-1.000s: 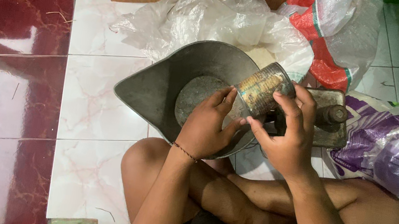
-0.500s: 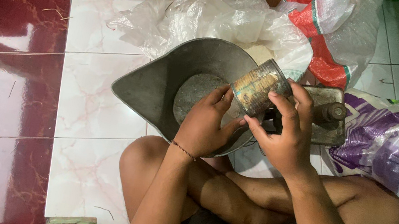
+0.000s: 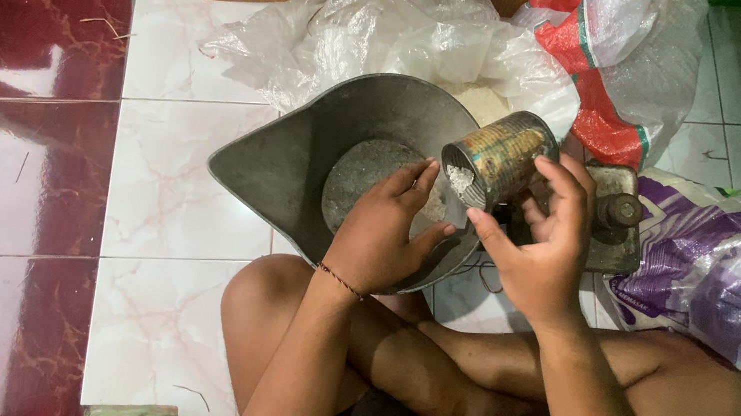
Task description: The person fills a small plastic bag with grain by scooping it from a larger container using a tin can.
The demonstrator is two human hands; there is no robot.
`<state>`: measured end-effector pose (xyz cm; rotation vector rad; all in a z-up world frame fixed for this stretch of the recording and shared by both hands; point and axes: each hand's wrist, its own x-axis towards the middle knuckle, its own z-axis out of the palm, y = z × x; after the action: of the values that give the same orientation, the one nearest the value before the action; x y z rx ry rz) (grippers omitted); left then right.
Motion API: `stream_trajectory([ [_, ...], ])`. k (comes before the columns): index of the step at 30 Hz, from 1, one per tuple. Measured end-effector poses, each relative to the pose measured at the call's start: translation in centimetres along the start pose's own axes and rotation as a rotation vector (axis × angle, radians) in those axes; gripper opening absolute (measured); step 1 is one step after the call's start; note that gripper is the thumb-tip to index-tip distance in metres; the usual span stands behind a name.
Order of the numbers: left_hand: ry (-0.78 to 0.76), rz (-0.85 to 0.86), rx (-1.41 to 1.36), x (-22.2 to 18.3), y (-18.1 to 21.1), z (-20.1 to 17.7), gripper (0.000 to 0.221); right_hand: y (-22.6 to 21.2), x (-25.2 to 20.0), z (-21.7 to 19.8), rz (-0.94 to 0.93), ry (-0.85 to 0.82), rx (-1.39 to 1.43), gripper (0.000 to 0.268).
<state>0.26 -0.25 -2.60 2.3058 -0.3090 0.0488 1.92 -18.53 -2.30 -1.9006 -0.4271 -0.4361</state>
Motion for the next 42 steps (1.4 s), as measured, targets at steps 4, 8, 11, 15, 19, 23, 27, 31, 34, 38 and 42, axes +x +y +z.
stream_trajectory([
  [4,-0.007,-0.012,-0.009,-0.2,0.5,-0.3,0.066,-0.9,-0.1,-0.4,-0.025,-0.022,-0.128,0.071],
  [8,0.001,-0.022,0.001,-0.1,0.3,0.2,0.062,0.0,0.2,-0.5,-0.347,-0.045,-0.338,0.071],
  [11,-0.008,-0.041,-0.001,-0.1,-0.1,0.5,0.064,-0.1,0.1,-0.1,-0.396,-0.042,-0.307,0.066],
  [15,-0.015,-0.057,-0.009,-0.2,0.7,-0.2,0.061,0.1,-0.1,0.0,-0.412,-0.027,-0.322,0.064],
  [19,-0.011,-0.045,0.005,-0.2,0.2,0.2,0.060,0.3,-0.3,0.1,-0.418,-0.015,-0.331,0.063],
  [23,0.001,-0.019,0.004,-0.2,0.4,-0.3,0.065,-0.4,-0.3,0.3,-0.284,0.005,-0.231,0.063],
  [27,-0.005,-0.025,-0.004,-0.3,0.2,-0.2,0.064,0.1,-0.1,0.0,-0.336,-0.004,-0.272,0.068],
  [31,0.005,-0.012,0.017,-0.3,-0.2,0.2,0.066,0.8,-0.3,0.2,-0.420,-0.006,-0.338,0.064],
  [34,0.025,-0.008,-0.013,-0.3,0.6,-0.4,0.064,1.5,-0.6,0.2,-0.422,0.033,-0.310,0.065],
  [38,0.013,-0.013,-0.018,-0.5,0.4,-0.3,0.064,1.6,-0.7,0.0,-0.407,0.026,-0.295,0.066],
  [42,0.017,-0.009,-0.002,-0.3,0.1,-0.4,0.066,0.7,-0.8,-0.4,-0.413,0.044,-0.336,0.065],
])
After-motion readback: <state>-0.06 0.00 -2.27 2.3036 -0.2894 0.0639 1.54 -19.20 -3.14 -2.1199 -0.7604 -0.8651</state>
